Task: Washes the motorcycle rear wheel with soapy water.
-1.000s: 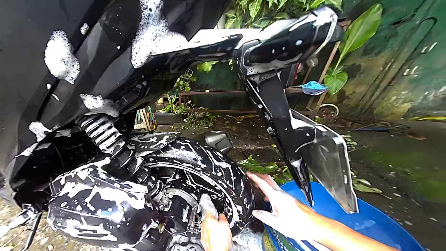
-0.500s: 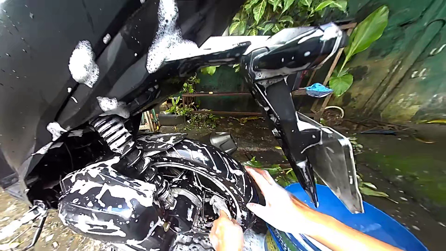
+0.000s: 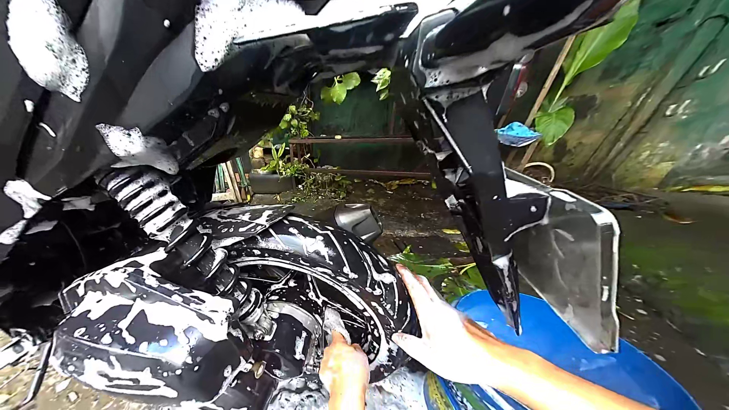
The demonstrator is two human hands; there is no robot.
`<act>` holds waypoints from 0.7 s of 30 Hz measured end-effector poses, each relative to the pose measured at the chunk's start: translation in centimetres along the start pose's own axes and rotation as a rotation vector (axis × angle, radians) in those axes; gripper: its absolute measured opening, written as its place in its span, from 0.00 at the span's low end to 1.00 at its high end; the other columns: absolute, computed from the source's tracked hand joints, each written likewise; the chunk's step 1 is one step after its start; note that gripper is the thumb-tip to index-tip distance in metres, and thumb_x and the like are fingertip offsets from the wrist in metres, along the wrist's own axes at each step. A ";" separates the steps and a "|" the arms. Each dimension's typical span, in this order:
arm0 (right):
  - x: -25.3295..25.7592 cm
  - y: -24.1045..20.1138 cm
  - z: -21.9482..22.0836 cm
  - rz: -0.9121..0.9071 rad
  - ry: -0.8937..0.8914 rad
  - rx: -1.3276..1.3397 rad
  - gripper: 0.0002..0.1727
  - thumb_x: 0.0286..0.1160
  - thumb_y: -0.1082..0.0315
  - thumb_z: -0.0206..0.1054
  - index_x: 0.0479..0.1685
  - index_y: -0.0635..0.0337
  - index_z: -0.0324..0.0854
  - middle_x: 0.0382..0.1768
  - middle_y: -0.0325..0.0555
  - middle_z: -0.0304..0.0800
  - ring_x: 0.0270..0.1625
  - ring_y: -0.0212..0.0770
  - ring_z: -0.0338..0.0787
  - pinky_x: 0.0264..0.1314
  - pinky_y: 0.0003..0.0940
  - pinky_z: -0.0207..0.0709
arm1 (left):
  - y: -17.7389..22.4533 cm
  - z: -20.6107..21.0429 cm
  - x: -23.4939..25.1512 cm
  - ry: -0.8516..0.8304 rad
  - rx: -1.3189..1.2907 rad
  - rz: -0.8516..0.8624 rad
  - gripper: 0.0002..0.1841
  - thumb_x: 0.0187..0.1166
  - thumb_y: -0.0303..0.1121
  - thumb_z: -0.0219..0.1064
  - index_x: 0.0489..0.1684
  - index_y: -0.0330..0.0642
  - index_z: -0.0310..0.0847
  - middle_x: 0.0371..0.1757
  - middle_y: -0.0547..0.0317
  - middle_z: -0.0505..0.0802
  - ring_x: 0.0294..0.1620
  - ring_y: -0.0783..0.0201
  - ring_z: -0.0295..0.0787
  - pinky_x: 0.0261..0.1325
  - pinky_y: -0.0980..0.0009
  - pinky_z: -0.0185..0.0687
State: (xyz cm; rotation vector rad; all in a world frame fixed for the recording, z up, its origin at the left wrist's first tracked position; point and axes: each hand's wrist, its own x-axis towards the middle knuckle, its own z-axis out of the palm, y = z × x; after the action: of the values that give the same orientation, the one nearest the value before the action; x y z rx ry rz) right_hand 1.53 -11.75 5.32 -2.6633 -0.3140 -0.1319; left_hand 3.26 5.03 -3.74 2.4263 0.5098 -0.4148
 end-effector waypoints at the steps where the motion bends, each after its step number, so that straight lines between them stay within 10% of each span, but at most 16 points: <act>1: 0.0 -0.1 0.4 0.017 -0.001 0.002 0.69 0.55 0.49 0.79 0.97 0.44 0.29 0.90 0.51 0.55 0.84 0.49 0.72 0.77 0.52 0.77 | -0.1 0.0 0.5 -0.006 -0.032 0.038 0.32 0.84 0.47 0.59 0.90 0.55 0.63 0.64 0.49 0.92 0.66 0.49 0.90 0.64 0.44 0.84; 9: -0.3 0.9 2.7 0.027 0.084 0.029 0.71 0.54 0.48 0.79 0.97 0.49 0.26 0.89 0.59 0.56 0.81 0.54 0.76 0.75 0.54 0.78 | -2.8 0.6 -0.5 -0.096 -0.118 0.348 0.26 0.83 0.43 0.59 0.81 0.46 0.74 0.64 0.46 0.91 0.68 0.48 0.87 0.71 0.43 0.80; 14: -0.7 2.0 3.8 0.046 0.099 0.032 0.73 0.51 0.43 0.77 0.97 0.51 0.24 0.89 0.58 0.58 0.82 0.51 0.76 0.78 0.53 0.75 | -3.8 0.6 -4.5 -0.069 -0.135 0.396 0.17 0.78 0.47 0.62 0.44 0.43 0.90 0.41 0.50 0.94 0.50 0.49 0.93 0.53 0.42 0.84; 21: -1.5 2.9 4.4 0.070 0.062 0.002 0.72 0.56 0.38 0.74 0.96 0.51 0.21 0.85 0.57 0.66 0.76 0.48 0.82 0.75 0.52 0.79 | -0.8 -2.1 -3.4 0.247 -0.023 0.133 0.20 0.85 0.48 0.56 0.67 0.53 0.85 0.47 0.54 0.97 0.51 0.52 0.95 0.51 0.46 0.86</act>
State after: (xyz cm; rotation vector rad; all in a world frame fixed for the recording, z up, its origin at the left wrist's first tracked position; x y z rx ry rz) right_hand 0.90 -12.57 -0.06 -2.6586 -0.2001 -0.1912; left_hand 0.32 6.06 -1.12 2.4850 0.4507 -0.0527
